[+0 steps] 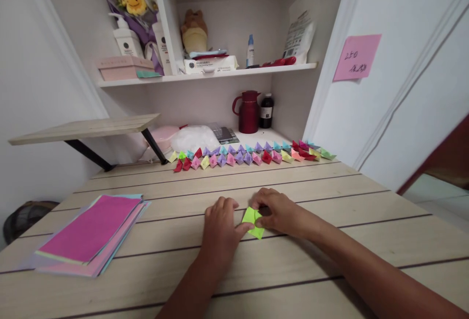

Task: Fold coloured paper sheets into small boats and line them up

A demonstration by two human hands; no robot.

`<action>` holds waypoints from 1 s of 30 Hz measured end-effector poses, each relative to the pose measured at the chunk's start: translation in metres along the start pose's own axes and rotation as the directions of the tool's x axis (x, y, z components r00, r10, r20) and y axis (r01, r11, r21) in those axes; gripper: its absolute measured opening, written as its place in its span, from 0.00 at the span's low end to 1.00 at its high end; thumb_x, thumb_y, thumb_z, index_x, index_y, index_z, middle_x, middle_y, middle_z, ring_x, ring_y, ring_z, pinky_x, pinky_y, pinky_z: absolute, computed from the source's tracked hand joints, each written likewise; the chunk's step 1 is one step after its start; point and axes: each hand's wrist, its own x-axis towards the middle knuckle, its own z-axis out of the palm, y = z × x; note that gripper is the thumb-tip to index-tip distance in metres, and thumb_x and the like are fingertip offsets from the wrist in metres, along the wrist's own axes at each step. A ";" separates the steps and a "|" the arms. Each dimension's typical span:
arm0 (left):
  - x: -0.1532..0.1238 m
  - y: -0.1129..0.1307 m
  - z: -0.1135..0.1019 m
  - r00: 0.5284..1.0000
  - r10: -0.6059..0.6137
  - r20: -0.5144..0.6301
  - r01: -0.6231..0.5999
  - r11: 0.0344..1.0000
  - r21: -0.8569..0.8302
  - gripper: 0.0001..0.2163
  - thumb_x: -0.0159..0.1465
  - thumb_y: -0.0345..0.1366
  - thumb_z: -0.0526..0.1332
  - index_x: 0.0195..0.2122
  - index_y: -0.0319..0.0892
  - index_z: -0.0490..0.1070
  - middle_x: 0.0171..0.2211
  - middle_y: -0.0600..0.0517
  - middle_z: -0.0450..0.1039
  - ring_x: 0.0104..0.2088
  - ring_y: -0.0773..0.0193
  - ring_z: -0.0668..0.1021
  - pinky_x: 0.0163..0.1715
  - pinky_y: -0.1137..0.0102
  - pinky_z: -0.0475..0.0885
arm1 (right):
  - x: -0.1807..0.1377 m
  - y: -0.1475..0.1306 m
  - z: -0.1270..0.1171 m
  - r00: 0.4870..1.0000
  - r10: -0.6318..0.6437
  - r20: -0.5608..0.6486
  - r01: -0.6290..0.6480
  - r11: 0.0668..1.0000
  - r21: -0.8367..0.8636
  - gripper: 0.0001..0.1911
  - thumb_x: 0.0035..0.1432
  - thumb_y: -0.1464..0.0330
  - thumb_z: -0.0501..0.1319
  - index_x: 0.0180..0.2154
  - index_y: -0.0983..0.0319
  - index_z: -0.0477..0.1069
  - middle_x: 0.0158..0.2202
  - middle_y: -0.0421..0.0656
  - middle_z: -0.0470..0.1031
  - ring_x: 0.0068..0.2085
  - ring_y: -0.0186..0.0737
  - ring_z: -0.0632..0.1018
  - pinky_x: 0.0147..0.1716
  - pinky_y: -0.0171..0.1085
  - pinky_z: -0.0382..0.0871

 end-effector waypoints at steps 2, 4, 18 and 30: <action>0.000 -0.001 0.000 1.000 -0.022 -0.008 0.022 0.999 -0.046 0.13 0.55 0.40 0.66 0.40 0.44 0.71 0.41 0.50 0.71 0.45 0.56 0.73 0.46 0.60 0.61 | -0.001 0.000 -0.001 0.999 -0.016 0.030 0.013 0.996 0.083 0.12 0.42 0.76 0.64 0.32 0.60 0.70 0.35 0.40 0.70 0.39 0.41 0.70 0.38 0.36 0.62; 0.000 0.000 -0.001 0.999 -0.036 0.000 0.035 0.993 -0.109 0.10 0.53 0.37 0.68 0.35 0.46 0.73 0.43 0.51 0.71 0.47 0.55 0.72 0.49 0.59 0.61 | -0.001 -0.001 -0.002 0.998 -0.028 0.060 0.018 0.986 0.163 0.09 0.44 0.76 0.63 0.31 0.60 0.69 0.32 0.38 0.69 0.34 0.37 0.69 0.33 0.33 0.61; 0.012 -0.005 0.008 0.949 -0.315 -0.011 0.106 0.352 -0.930 0.12 0.47 0.39 0.69 0.20 0.40 0.67 0.22 0.56 0.69 0.24 0.69 0.69 0.27 0.74 0.63 | 0.003 -0.029 0.004 0.993 0.113 -0.023 -0.038 0.508 0.860 0.19 0.44 0.59 0.70 0.35 0.61 0.69 0.31 0.39 0.73 0.34 0.38 0.72 0.36 0.35 0.64; 0.019 -0.014 0.018 0.921 -0.376 0.101 0.114 0.011 -0.993 0.20 0.41 0.45 0.75 0.21 0.39 0.66 0.21 0.53 0.73 0.25 0.69 0.72 0.30 0.73 0.65 | 0.002 -0.037 -0.002 0.972 0.174 -0.158 0.044 0.526 0.849 0.19 0.47 0.57 0.69 0.38 0.60 0.70 0.32 0.41 0.74 0.36 0.40 0.74 0.38 0.38 0.67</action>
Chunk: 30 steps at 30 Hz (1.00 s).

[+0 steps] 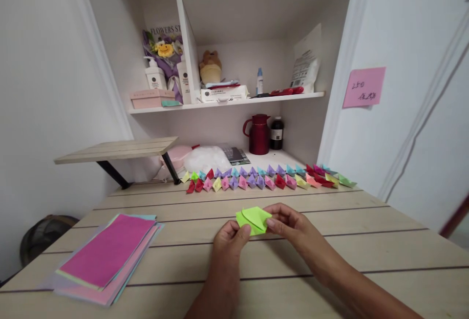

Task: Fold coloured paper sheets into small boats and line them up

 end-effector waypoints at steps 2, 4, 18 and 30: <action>0.000 0.000 -0.002 1.000 -0.011 -0.004 0.011 1.000 -0.010 0.20 0.41 0.45 0.75 0.22 0.39 0.66 0.20 0.55 0.72 0.23 0.70 0.71 0.29 0.74 0.64 | 0.000 0.002 -0.004 0.995 -0.056 -0.077 0.054 0.998 -0.032 0.18 0.51 0.57 0.66 0.40 0.60 0.69 0.36 0.42 0.74 0.37 0.40 0.74 0.39 0.39 0.68; -0.001 0.002 -0.002 1.000 -0.012 -0.014 0.012 1.000 -0.017 0.19 0.42 0.44 0.75 0.23 0.38 0.67 0.19 0.56 0.70 0.23 0.72 0.70 0.29 0.75 0.64 | -0.001 0.004 -0.007 0.980 -0.137 -0.146 0.125 0.988 -0.085 0.17 0.54 0.57 0.64 0.43 0.59 0.68 0.36 0.41 0.72 0.36 0.39 0.73 0.38 0.38 0.68; -0.006 0.002 0.006 1.000 0.020 -0.003 -0.020 0.997 0.075 0.18 0.42 0.44 0.74 0.21 0.39 0.68 0.20 0.55 0.71 0.24 0.70 0.70 0.29 0.75 0.64 | -0.007 0.003 -0.006 0.952 -0.287 -0.104 0.218 0.876 -0.430 0.10 0.57 0.62 0.61 0.40 0.59 0.71 0.36 0.41 0.74 0.35 0.39 0.73 0.35 0.38 0.66; -0.011 0.003 0.011 0.992 0.122 -0.003 -0.119 0.967 0.224 0.13 0.47 0.43 0.70 0.24 0.38 0.75 0.21 0.54 0.71 0.24 0.69 0.69 0.28 0.75 0.63 | -0.005 0.010 0.001 0.992 -0.123 0.023 0.124 0.947 -0.297 0.16 0.54 0.62 0.63 0.44 0.60 0.70 0.39 0.43 0.75 0.39 0.44 0.75 0.41 0.42 0.69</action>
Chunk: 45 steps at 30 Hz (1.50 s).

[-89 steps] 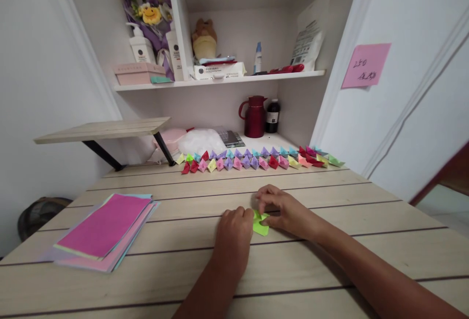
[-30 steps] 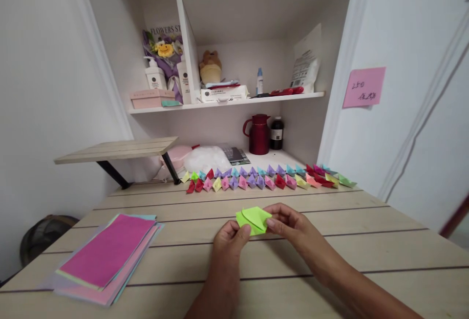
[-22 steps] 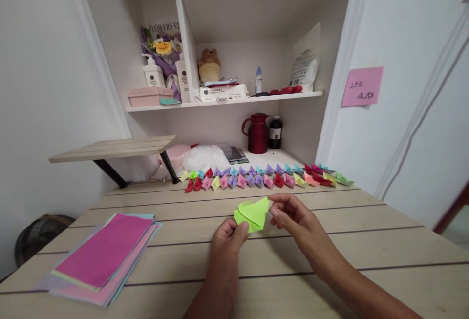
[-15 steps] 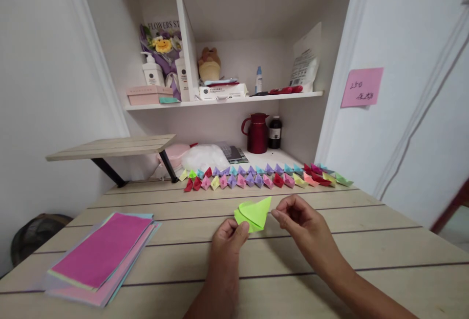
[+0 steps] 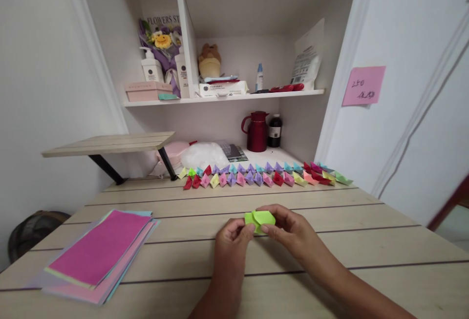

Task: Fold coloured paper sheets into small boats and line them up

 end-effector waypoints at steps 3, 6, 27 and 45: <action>0.003 0.002 -0.004 0.999 0.021 -0.045 -0.018 0.998 0.063 0.11 0.48 0.42 0.69 0.27 0.39 0.78 0.23 0.53 0.71 0.24 0.68 0.69 0.28 0.74 0.64 | 0.000 0.004 -0.001 0.990 -0.010 -0.138 0.010 1.000 -0.002 0.30 0.51 0.61 0.65 0.55 0.55 0.60 0.51 0.46 0.70 0.45 0.47 0.74 0.44 0.46 0.69; 0.004 0.008 -0.007 0.992 0.065 -0.109 -0.054 0.993 0.105 0.08 0.49 0.39 0.68 0.26 0.40 0.78 0.24 0.53 0.71 0.26 0.66 0.70 0.29 0.73 0.65 | 0.001 0.004 -0.008 0.938 -0.173 -0.302 0.110 0.970 -0.215 0.27 0.52 0.60 0.65 0.53 0.53 0.62 0.56 0.46 0.64 0.52 0.49 0.70 0.50 0.50 0.65; -0.007 0.019 -0.002 0.932 0.018 0.363 -0.155 0.923 0.352 0.08 0.56 0.34 0.61 0.21 0.42 0.74 0.25 0.52 0.66 0.29 0.63 0.70 0.32 0.72 0.63 | -0.003 -0.020 -0.013 0.959 0.197 0.202 -0.243 0.941 0.236 0.17 0.45 0.58 0.70 0.31 0.62 0.70 0.25 0.38 0.74 0.26 0.35 0.73 0.28 0.34 0.64; 0.005 0.022 -0.009 0.996 -0.043 0.081 0.026 0.979 0.201 0.07 0.51 0.38 0.65 0.24 0.39 0.78 0.20 0.53 0.69 0.23 0.66 0.69 0.27 0.73 0.63 | 0.004 -0.012 -0.029 0.948 -0.168 -0.272 0.112 0.971 -0.211 0.12 0.61 0.57 0.57 0.34 0.58 0.68 0.26 0.37 0.65 0.26 0.34 0.66 0.26 0.35 0.61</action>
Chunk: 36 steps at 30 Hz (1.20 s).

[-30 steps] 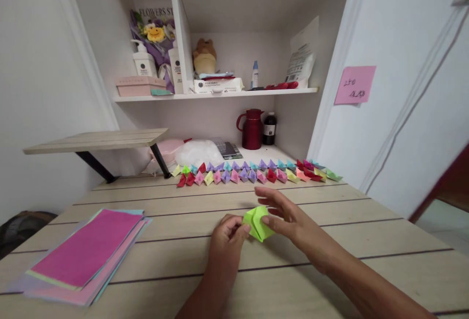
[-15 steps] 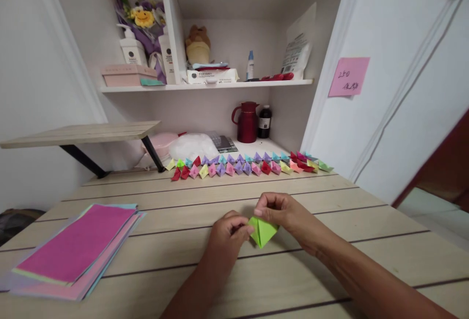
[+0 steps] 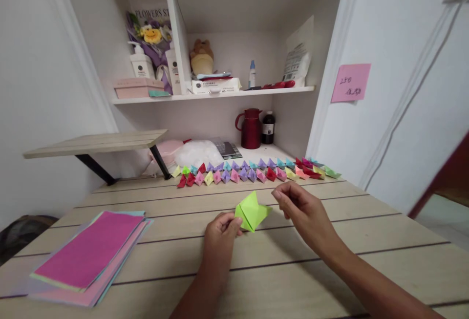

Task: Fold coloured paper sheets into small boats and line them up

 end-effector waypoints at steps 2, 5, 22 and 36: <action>0.001 0.000 -0.002 0.999 0.004 -0.045 -0.005 1.000 -0.015 0.08 0.50 0.39 0.66 0.24 0.39 0.77 0.19 0.54 0.69 0.23 0.66 0.69 0.27 0.73 0.63 | -0.005 -0.003 0.005 0.998 -0.010 0.067 0.011 1.000 -0.011 0.11 0.61 0.58 0.57 0.39 0.57 0.69 0.28 0.38 0.67 0.27 0.36 0.69 0.25 0.35 0.63; 0.001 -0.001 -0.001 0.999 0.037 -0.017 -0.037 0.999 -0.006 0.08 0.51 0.40 0.66 0.24 0.40 0.77 0.21 0.53 0.70 0.24 0.66 0.69 0.27 0.73 0.64 | -0.009 -0.005 0.013 0.986 -0.070 0.153 0.076 0.996 -0.034 0.16 0.58 0.61 0.60 0.49 0.54 0.67 0.39 0.43 0.70 0.34 0.40 0.73 0.32 0.38 0.69; -0.006 -0.009 0.012 0.982 0.118 0.149 -0.146 0.970 0.192 0.09 0.55 0.34 0.61 0.18 0.41 0.73 0.22 0.52 0.66 0.26 0.65 0.70 0.28 0.71 0.64 | -0.013 -0.001 0.020 0.945 -0.214 0.247 0.251 0.960 -0.128 0.11 0.60 0.69 0.57 0.38 0.53 0.79 0.40 0.45 0.65 0.43 0.45 0.72 0.40 0.43 0.68; 0.005 -0.014 0.004 0.977 0.184 0.111 -0.194 0.976 0.096 0.09 0.55 0.37 0.62 0.20 0.40 0.73 0.28 0.50 0.68 0.32 0.61 0.71 0.33 0.70 0.66 | -0.002 0.011 0.011 0.982 -0.022 0.189 0.032 0.998 -0.052 0.15 0.59 0.60 0.59 0.48 0.53 0.73 0.47 0.45 0.67 0.46 0.44 0.72 0.42 0.43 0.69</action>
